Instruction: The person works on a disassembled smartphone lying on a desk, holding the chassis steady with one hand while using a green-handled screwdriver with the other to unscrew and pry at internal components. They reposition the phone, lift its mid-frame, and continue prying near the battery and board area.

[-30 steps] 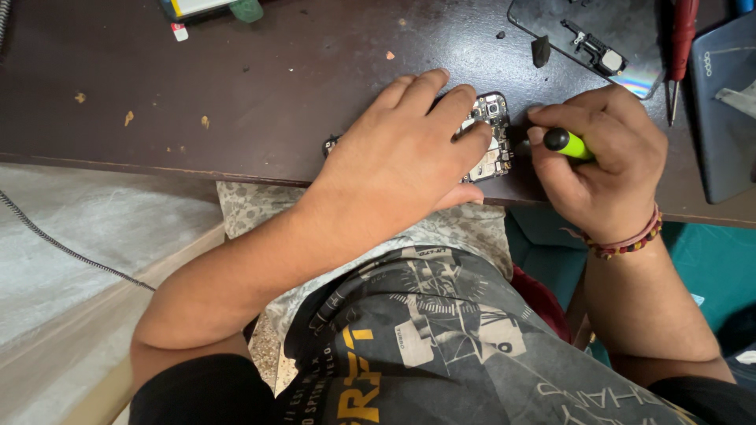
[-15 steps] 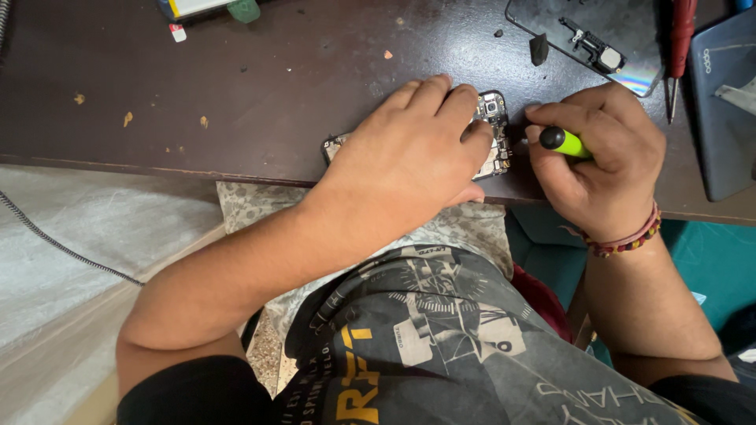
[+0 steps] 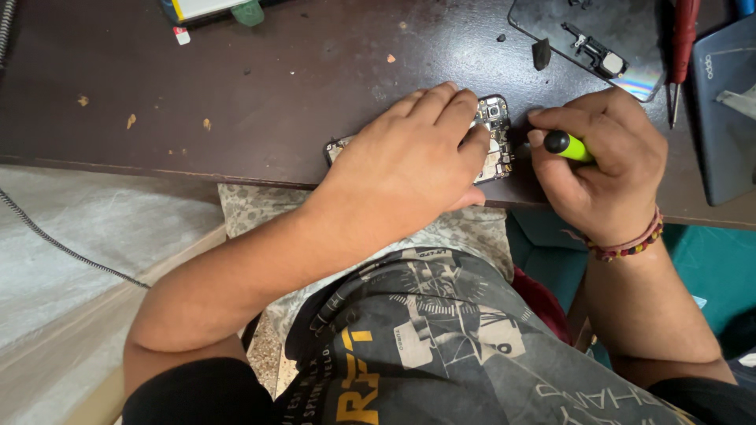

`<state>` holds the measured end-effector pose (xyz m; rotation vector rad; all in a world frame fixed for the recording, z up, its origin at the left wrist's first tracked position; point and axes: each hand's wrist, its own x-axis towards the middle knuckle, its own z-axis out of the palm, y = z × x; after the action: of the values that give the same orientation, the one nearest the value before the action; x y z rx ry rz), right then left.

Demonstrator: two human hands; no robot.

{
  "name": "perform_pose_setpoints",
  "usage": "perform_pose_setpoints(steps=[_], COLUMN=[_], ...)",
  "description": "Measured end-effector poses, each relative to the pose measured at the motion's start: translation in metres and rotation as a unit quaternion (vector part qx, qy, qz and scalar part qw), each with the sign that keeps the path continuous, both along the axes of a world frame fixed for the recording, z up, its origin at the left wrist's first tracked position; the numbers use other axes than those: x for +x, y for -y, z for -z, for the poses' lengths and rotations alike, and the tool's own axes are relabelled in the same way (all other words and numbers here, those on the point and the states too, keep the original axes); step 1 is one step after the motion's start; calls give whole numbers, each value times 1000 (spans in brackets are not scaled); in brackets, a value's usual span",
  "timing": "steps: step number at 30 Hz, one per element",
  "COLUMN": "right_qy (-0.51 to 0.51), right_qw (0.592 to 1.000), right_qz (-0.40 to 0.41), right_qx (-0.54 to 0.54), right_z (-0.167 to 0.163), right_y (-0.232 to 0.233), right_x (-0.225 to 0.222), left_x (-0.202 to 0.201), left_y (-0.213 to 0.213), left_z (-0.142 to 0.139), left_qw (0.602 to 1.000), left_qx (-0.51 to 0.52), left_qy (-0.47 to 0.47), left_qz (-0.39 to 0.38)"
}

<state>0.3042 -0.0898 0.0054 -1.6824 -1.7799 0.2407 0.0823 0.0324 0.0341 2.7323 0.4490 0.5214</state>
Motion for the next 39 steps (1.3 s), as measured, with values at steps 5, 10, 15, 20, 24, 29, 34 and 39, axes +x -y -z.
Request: perform_pose_setpoints(steps=[5,10,15,20,24,29,34,39], right_qy=[3,-2,-8,-1,1,-23,45,105], right_qw=[1000,1000,1000,1000,1000,999,996,989], right_qz=[-2,-6,-4,-4,-4,-18,-77,-107], right_qx=[1,1,-1,3,2,-24,-15,10], right_z=[0,1,0,0,0,-3,-9,-12], right_y=[0,0,1,0,1,0,-9,-13], right_x=[1,2,1,0,0,-1,-3,-5], left_x=[1,1,4,4,-1,-6,-10,-10], left_y=[0,1,1,2,2,4,0,-1], left_z=[-1,-5,-4,-2,1,6,6,4], left_qw=[1000,1000,999,998,1000,999,999,999], left_qx=[0,-4,14,10,2,-39,-42,-34], left_qy=[-27,-28,-32,-58,-18,-12,-6,2], left_qz=[13,8,4,15,4,6,23,25])
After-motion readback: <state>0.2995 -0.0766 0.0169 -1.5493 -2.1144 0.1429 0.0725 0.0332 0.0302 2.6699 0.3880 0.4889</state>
